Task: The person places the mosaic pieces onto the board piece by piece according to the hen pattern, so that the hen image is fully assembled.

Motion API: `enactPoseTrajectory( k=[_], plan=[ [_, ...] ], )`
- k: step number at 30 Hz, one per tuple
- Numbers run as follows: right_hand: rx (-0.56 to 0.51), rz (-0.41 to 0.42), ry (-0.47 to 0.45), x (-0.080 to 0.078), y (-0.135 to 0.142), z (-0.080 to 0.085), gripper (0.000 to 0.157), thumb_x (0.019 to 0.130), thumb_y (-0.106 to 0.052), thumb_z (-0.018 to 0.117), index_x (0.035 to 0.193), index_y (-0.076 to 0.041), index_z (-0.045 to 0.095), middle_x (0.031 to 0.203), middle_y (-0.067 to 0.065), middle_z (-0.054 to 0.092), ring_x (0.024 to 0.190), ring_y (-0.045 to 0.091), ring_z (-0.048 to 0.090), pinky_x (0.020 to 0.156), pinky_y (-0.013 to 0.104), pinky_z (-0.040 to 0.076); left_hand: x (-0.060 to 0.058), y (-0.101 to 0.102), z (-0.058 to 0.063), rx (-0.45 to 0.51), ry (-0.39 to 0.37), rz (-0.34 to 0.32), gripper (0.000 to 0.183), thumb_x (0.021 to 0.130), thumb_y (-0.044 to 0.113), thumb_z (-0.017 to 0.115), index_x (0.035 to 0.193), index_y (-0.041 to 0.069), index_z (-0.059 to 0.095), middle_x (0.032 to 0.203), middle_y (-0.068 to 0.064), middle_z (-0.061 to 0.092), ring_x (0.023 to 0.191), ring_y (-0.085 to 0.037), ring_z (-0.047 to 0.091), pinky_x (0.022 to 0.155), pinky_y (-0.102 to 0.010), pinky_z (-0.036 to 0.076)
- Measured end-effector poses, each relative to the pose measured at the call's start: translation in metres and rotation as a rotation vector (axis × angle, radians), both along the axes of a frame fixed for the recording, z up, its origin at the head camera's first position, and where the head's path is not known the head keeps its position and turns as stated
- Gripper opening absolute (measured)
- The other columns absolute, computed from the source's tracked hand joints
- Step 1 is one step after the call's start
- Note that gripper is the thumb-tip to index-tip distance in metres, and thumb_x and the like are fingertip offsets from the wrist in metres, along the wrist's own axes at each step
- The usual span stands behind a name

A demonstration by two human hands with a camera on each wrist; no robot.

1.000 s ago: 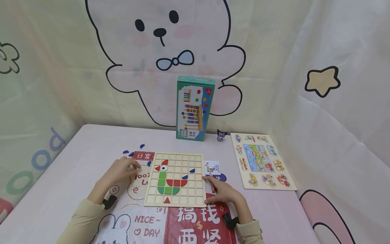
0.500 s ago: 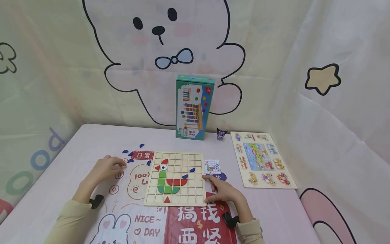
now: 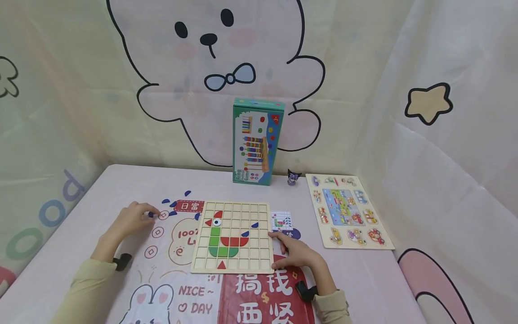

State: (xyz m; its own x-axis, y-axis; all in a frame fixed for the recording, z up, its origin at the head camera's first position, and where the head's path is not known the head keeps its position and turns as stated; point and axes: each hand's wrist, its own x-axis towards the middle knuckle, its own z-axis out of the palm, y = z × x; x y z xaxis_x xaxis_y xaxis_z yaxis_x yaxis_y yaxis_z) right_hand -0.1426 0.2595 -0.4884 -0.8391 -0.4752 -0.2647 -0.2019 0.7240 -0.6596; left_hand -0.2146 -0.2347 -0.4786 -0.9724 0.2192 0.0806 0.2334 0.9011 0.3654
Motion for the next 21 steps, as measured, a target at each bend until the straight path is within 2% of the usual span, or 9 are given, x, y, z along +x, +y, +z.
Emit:
enactPoseTrajectory(
  k=[7,14,21],
  plan=[
    [-0.005,0.000,-0.004,-0.001,0.001,-0.002,0.083,0.071,-0.038,0.077,0.141,-0.022,0.036,0.083,0.005,0.045,0.063,0.012,0.037,0.052,0.022,0.031,-0.002,-0.010,0.000,-0.080,0.038,0.005,0.021,0.074,0.008,0.068,0.095,0.009,0.072,0.100,-0.016,0.066,0.090,-0.040,0.054,0.071,-0.058,0.039],
    [-0.016,0.031,0.026,0.000,0.001,0.000,0.082,0.073,-0.038,0.077,0.141,-0.018,0.036,0.082,0.004,0.046,0.061,0.009,0.036,0.052,0.021,0.031,-0.001,-0.012,-0.001,-0.060,0.010,0.081,0.020,0.077,0.003,0.064,0.096,0.005,0.071,0.095,-0.018,0.066,0.089,-0.038,0.053,0.072,-0.054,0.037],
    [-0.011,0.032,0.029,0.000,0.001,0.000,0.082,0.072,-0.038,0.077,0.141,-0.018,0.036,0.082,0.004,0.046,0.062,0.009,0.037,0.053,0.021,0.032,-0.003,-0.014,-0.004,-0.065,0.012,0.082,0.017,0.076,0.003,0.065,0.092,0.005,0.070,0.083,-0.014,0.066,0.082,-0.034,0.053,0.069,-0.052,0.037]
  ],
)
